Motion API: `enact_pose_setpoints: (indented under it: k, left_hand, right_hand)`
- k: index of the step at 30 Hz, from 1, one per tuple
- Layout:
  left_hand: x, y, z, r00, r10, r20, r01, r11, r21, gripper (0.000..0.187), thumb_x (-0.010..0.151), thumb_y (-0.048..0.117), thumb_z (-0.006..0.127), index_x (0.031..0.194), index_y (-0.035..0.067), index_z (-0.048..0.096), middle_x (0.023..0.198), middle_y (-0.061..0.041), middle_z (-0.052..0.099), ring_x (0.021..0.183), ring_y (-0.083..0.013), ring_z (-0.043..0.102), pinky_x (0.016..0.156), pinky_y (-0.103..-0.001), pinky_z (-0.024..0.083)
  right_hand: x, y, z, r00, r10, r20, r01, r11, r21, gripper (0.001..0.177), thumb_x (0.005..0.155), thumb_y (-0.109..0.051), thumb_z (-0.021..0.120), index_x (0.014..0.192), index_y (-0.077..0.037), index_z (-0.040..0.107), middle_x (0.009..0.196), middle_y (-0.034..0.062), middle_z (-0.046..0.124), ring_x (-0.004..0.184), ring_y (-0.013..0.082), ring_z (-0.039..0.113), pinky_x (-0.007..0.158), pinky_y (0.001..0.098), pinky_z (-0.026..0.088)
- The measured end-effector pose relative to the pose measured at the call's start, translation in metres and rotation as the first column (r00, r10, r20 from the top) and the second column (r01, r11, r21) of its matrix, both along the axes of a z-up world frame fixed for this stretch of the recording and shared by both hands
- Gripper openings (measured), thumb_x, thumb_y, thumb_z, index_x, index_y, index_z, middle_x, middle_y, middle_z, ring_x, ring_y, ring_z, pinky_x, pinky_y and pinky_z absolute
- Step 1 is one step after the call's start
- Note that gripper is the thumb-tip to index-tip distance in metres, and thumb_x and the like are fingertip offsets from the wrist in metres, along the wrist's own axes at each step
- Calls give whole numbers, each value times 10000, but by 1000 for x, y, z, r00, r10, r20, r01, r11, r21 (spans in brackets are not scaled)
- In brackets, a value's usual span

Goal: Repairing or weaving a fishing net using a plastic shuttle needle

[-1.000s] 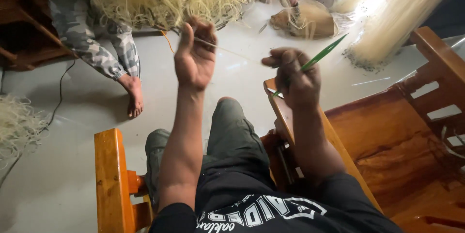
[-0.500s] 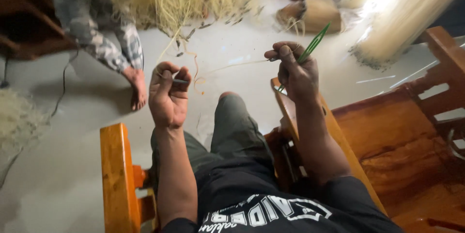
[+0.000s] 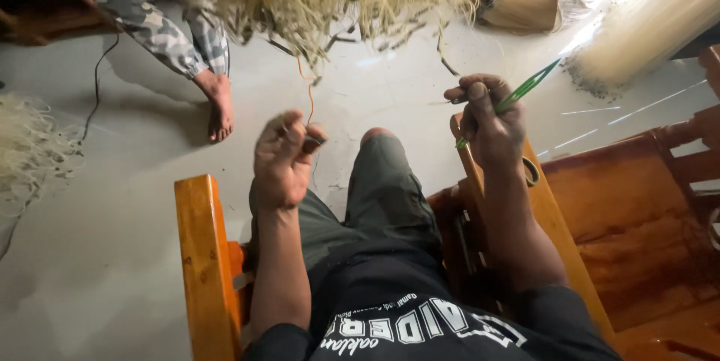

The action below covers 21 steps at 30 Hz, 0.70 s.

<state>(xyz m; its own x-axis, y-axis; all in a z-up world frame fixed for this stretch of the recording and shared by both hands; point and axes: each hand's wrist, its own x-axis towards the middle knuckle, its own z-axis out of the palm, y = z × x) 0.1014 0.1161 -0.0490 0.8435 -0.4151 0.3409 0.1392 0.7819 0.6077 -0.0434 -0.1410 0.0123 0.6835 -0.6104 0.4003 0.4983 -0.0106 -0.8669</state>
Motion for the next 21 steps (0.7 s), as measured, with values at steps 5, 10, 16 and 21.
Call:
enact_pose_setpoints:
  k: [5, 10, 16, 21]
  left_hand:
    - [-13, -14, -15, 999, -24, -22, 24, 1000, 8, 273, 907, -93, 640, 1175, -59, 598, 893, -158, 669, 947, -390, 732, 910, -531, 601]
    - [-24, -34, -17, 1000, -2, -28, 5, 995, 104, 296, 831, -125, 711, 1103, -64, 613, 898, -192, 708, 964, -378, 727, 892, -452, 591]
    - [-12, -46, -16, 995, -91, 48, 80, 978, 194, 276, 849, -60, 740, 1104, -70, 635, 889, -205, 715, 954, -324, 725, 836, -401, 600]
    - [3, -48, 14, 984, -105, 144, 74, 976, 207, 274, 796, -126, 758, 1038, -90, 632, 869, -231, 718, 921, -340, 736, 827, -425, 603]
  right_hand:
    - [26, 6, -11, 998, -28, -62, 28, 1000, -1, 200, 1032, -181, 576, 1108, 4, 573, 971, 222, 717, 349, 44, 434, 337, 162, 350]
    - [54, 48, -49, 989, 139, -56, -121, 961, 247, 361, 1039, -325, 485, 1049, 13, 612, 978, 266, 722, 310, 76, 425, 285, 202, 355]
    - [73, 69, -34, 903, 426, 48, -417, 849, 325, 825, 883, -572, 473, 1205, 183, 560, 837, 289, 677, 352, 8, 377, 276, 142, 289]
    - [65, 67, 6, 946, 266, 188, -306, 923, 234, 430, 961, -115, 560, 1238, 206, 487, 882, 383, 643, 409, 92, 291, 354, 196, 289]
